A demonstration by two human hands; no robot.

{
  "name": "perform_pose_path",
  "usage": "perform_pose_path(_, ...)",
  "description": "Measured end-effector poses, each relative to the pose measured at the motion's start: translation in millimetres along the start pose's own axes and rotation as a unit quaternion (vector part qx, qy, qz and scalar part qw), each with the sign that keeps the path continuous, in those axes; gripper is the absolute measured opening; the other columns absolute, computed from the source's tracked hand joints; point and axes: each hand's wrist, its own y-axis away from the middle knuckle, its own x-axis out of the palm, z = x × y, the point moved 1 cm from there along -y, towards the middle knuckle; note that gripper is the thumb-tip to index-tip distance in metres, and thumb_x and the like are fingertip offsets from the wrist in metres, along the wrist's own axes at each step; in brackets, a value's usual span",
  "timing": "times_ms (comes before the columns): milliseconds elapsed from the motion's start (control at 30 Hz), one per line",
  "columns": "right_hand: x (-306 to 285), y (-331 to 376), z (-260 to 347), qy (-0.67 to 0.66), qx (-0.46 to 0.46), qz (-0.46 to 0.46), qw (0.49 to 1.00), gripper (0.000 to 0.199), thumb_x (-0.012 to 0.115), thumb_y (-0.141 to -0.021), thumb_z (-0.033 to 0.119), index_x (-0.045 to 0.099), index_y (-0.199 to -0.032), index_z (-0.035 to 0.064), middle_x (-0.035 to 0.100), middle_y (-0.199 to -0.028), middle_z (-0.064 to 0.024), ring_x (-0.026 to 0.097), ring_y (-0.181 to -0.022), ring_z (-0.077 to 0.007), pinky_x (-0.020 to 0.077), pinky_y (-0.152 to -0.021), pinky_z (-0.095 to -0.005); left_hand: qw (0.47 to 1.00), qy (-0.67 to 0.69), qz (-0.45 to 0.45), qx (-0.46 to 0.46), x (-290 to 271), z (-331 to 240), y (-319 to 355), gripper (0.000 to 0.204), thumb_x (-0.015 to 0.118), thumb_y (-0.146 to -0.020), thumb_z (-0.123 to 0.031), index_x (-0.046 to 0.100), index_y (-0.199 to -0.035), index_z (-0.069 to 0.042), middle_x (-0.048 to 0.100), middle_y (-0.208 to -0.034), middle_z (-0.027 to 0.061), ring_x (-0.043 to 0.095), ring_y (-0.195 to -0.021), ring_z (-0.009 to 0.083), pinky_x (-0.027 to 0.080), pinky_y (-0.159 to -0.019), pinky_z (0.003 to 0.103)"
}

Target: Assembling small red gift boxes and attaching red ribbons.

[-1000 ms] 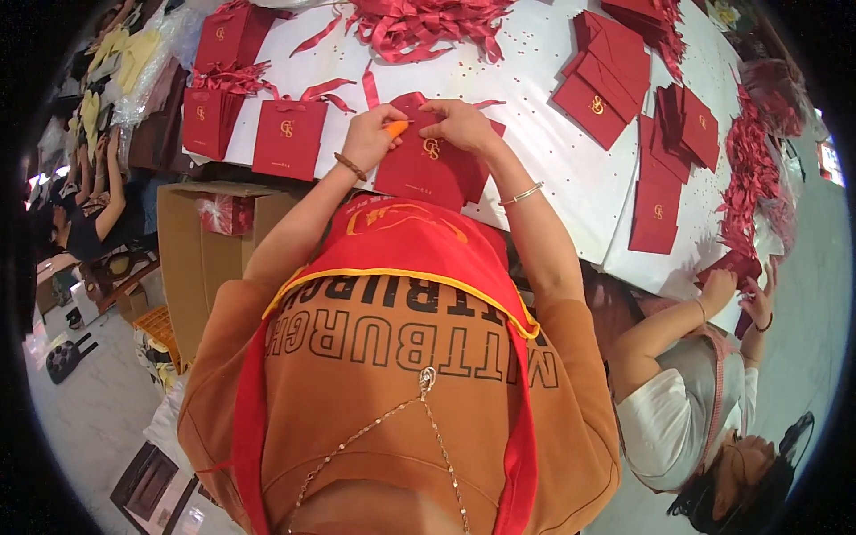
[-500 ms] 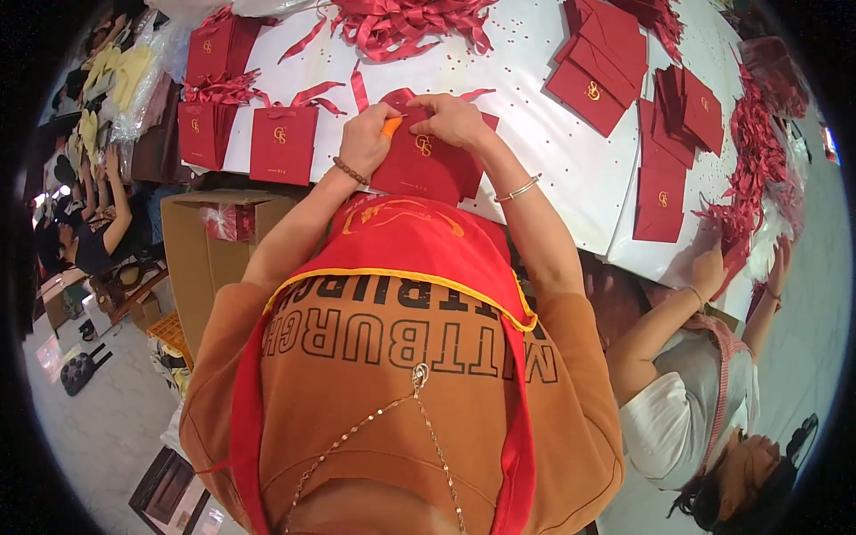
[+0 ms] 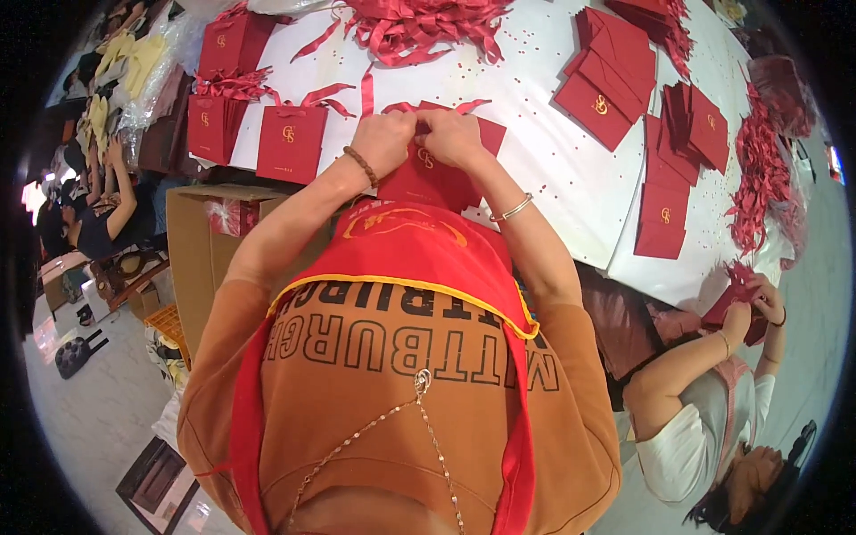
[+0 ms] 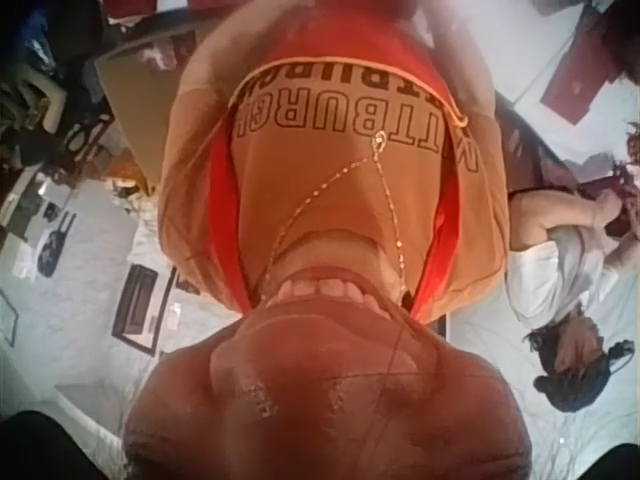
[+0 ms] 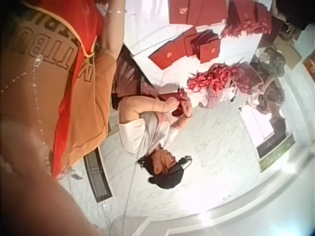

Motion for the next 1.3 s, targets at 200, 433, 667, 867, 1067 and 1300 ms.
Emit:
perform_pose_path(200, -6, 4, 2, -0.016, 0.003, 0.026, 1.000, 0.026, 0.060, -0.074, 0.026, 0.060, -0.096, 0.0133, 0.065, -0.086, -0.0063, 0.060, -0.084, -0.0245, 0.0434, -0.073, -0.0355, 1.000, 0.005, 0.020, 0.016, -5, -1, -2, 0.014, 0.055, -0.072, -0.009, 0.055, -0.084, -0.001, 0.061, -0.075, 0.0142, 0.061, -0.066, 0.0292, 0.049, -0.058, 0.037)
perform_pose_path(433, 0, 5, -10, -0.116, -0.035, -0.025, 0.992, 0.029, 0.065, -0.074, 0.023, 0.056, -0.097, 0.0095, 0.064, -0.088, -0.0079, 0.060, -0.085, -0.0241, 0.0443, -0.074, -0.0354, 0.949, 0.293, 0.059, -0.100, -15, 36, -16, 0.021, 0.055, -0.080, -0.022, 0.061, -0.087, -0.004, 0.062, -0.074, 0.0102, 0.059, -0.066, 0.0262, 0.045, -0.059, 0.034)
perform_pose_path(667, -7, 19, 7, -0.075, -0.105, -0.025, 0.991, 0.026, 0.066, -0.073, 0.010, 0.053, -0.095, 0.0029, 0.064, -0.085, -0.0102, 0.061, -0.084, -0.0242, 0.0473, -0.069, -0.0310, 0.934, 0.264, 0.242, -0.021, 7, 69, -42, 0.025, 0.051, -0.074, -0.025, 0.064, -0.075, -0.004, 0.061, -0.073, 0.0130, 0.056, -0.061, 0.0243, 0.044, -0.059, 0.034)
perform_pose_path(867, -3, 35, 17, 0.034, -0.160, -0.081, 0.983, 0.020, 0.064, -0.076, 0.016, 0.056, -0.093, 0.0091, 0.064, -0.080, -0.0050, 0.059, -0.078, -0.0204, 0.0353, -0.076, -0.0339, 0.821, 0.339, 0.455, 0.063, -19, 57, -58, 0.017, 0.052, -0.066, -0.015, 0.056, -0.065, 0.001, 0.037, -0.052, -0.0030, 0.033, -0.050, 0.0088, 0.027, -0.047, 0.026)
perform_pose_path(1067, 0, 34, 11, 0.045, -0.145, -0.110, 0.982, 0.020, 0.063, -0.077, 0.020, 0.056, -0.093, 0.0124, 0.063, -0.077, -0.0023, 0.056, -0.073, -0.0193, 0.0305, -0.076, -0.0333, 0.903, 0.256, 0.341, 0.056, 2, 53, -60, 0.019, 0.054, -0.064, -0.017, 0.064, -0.072, -0.003, 0.057, -0.059, 0.0061, 0.050, -0.055, 0.0162, 0.040, -0.056, 0.030)
perform_pose_path(1300, 3, 32, 11, 0.010, -0.178, -0.133, 0.975, 0.020, 0.062, -0.075, 0.020, 0.057, -0.093, 0.0143, 0.063, -0.077, -0.0046, 0.058, -0.074, -0.0220, 0.0321, -0.071, -0.0369, 0.917, 0.375, 0.110, -0.075, 18, 72, -65, 0.030, 0.056, -0.078, -0.030, 0.064, -0.080, -0.001, 0.061, -0.073, 0.0103, 0.058, -0.073, 0.0174, 0.044, -0.065, 0.031)
